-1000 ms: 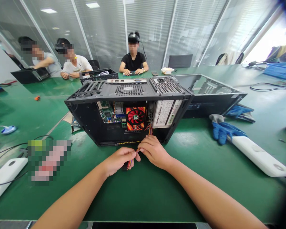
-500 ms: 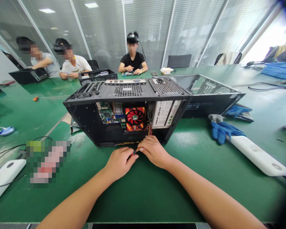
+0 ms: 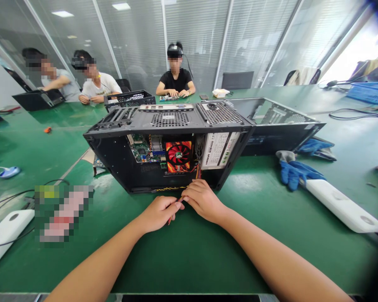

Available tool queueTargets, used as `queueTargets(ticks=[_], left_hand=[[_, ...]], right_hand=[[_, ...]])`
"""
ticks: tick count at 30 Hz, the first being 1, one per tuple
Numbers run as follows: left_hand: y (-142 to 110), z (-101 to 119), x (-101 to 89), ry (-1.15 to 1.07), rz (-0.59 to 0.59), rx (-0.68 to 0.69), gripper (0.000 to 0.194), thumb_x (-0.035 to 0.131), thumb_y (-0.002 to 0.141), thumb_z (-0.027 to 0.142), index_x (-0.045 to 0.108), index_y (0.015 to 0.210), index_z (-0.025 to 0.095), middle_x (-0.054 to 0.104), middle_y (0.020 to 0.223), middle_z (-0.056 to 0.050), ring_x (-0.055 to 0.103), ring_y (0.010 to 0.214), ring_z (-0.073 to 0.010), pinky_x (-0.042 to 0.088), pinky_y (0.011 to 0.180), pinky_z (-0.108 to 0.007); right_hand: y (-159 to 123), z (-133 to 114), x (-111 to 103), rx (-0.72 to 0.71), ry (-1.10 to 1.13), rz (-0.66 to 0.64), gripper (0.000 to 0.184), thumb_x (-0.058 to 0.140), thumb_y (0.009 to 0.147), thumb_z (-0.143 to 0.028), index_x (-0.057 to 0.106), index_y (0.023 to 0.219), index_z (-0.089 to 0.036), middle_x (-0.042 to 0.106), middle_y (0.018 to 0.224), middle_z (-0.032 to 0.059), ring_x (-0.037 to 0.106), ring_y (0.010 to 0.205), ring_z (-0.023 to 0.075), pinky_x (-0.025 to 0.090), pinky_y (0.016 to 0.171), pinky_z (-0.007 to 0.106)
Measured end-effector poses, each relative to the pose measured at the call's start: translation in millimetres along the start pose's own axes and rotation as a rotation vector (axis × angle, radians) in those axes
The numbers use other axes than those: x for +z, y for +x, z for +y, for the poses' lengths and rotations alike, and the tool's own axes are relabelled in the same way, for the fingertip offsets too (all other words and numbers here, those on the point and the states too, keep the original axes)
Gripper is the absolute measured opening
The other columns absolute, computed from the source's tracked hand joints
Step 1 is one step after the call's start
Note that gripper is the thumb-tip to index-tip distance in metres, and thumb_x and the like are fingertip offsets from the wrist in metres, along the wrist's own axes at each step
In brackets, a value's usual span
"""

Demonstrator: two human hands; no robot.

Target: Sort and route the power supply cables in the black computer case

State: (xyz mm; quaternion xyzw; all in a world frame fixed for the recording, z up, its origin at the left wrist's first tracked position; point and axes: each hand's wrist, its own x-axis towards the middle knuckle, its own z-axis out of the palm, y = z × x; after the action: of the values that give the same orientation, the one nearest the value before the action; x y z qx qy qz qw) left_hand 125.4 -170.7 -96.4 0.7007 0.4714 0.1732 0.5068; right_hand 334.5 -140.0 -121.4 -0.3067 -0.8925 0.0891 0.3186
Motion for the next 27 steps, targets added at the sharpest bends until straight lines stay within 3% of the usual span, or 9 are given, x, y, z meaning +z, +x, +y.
queueTargets(ticks=[6,11,19,27], left_hand=[[-1,4,4.2,0.436,0.228,0.186,0.035,0.046,0.093,0.034,0.054,0.065,0.016,0.050,0.059,0.002,0.046,0.056,-0.0116,0.032,0.057,-0.024],[-3,-3,7.1,0.684,0.325,0.296,0.030,0.045,0.095,0.032,0.054,0.070,0.018,0.054,0.066,-0.001,0.051,0.065,-0.0154,0.035,0.064,-0.027],[-2,-4,6.2,0.593,0.275,0.272,0.035,0.039,0.097,0.032,0.046,0.066,0.018,0.046,0.061,0.001,0.046,0.058,-0.0126,0.032,0.059,-0.026],[0,-9,8.6,0.650,0.295,0.276,0.032,0.041,0.096,0.032,0.052,0.069,0.018,0.051,0.064,-0.001,0.050,0.062,-0.0147,0.034,0.061,-0.026]], right_hand=[[1,-2,-2,0.012,0.001,0.007,0.019,0.045,0.098,-0.024,0.063,0.096,-0.020,0.069,0.087,0.0049,0.058,0.088,0.0199,0.037,0.096,0.042],[1,-2,-1,0.025,-0.004,-0.001,0.018,0.045,0.097,-0.024,0.063,0.095,-0.020,0.069,0.087,0.0052,0.058,0.089,0.0201,0.037,0.096,0.042],[2,-2,1,0.033,-0.001,-0.004,0.018,0.046,0.097,-0.024,0.063,0.094,-0.020,0.068,0.085,0.0042,0.057,0.088,0.0198,0.036,0.097,0.042],[2,-3,1,0.047,0.005,-0.009,0.017,0.047,0.097,-0.024,0.063,0.092,-0.021,0.068,0.085,0.0044,0.057,0.086,0.0197,0.036,0.096,0.042]])
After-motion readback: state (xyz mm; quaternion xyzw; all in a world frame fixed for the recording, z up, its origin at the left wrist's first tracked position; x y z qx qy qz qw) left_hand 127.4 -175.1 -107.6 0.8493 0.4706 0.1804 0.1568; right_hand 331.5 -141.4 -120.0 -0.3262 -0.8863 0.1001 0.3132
